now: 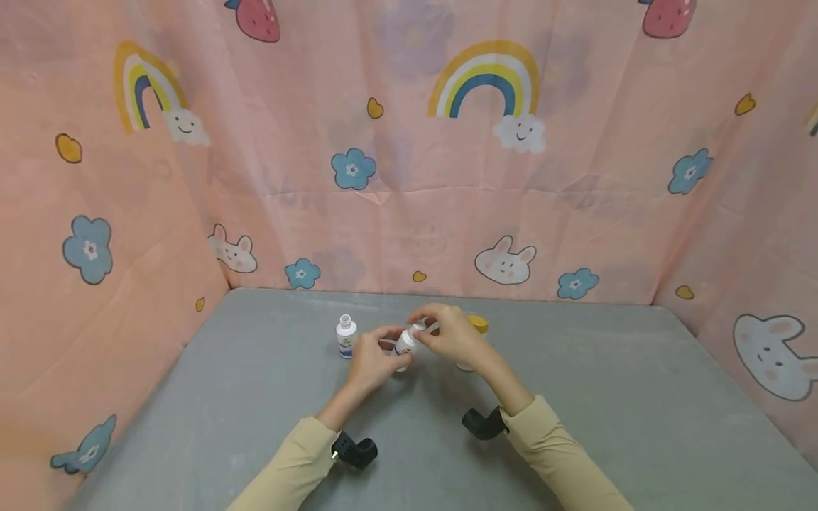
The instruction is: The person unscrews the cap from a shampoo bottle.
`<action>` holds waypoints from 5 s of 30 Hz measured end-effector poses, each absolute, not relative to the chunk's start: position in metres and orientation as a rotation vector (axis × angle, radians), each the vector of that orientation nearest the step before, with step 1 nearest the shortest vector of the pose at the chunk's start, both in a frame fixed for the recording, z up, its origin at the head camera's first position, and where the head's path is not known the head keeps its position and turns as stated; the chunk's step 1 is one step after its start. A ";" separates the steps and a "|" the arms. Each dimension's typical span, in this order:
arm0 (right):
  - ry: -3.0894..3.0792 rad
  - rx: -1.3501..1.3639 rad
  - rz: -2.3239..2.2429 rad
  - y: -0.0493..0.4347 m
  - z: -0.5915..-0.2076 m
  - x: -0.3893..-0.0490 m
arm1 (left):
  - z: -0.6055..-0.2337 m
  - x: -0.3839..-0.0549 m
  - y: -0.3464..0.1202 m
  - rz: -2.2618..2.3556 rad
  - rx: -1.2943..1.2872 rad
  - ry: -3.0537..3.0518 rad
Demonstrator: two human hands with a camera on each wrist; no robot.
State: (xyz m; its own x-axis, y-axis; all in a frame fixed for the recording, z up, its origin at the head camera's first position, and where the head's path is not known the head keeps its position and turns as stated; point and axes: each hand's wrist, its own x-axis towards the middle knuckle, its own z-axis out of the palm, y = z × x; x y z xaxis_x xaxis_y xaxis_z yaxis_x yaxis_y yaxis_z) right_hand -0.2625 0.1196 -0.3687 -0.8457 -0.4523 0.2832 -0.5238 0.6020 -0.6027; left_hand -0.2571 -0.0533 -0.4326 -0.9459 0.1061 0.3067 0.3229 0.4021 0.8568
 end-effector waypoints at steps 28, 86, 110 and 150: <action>-2.681 0.769 1.092 0.121 -0.365 -0.262 | -0.425 -0.258 -0.052 -1.577 -0.370 -2.451; -2.735 0.918 0.908 0.126 -0.363 -0.264 | -0.430 -0.254 -0.052 -1.524 -0.403 -2.429; -2.727 0.996 0.906 0.127 -0.359 -0.262 | -0.433 -0.255 -0.053 -1.547 -0.414 -2.425; -2.608 0.834 0.593 0.115 -0.370 -0.261 | -0.436 -0.258 -0.059 -1.525 -0.340 -2.407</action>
State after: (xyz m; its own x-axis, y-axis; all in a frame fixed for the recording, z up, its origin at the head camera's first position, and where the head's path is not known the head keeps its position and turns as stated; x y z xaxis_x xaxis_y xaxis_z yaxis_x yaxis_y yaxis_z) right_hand -0.2610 0.1151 -0.3695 -0.7706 -0.4676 0.4330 -0.6089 0.7407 -0.2837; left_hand -0.2582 -0.0595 -0.4360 -0.9359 0.0524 0.3484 0.3374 0.4179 0.8435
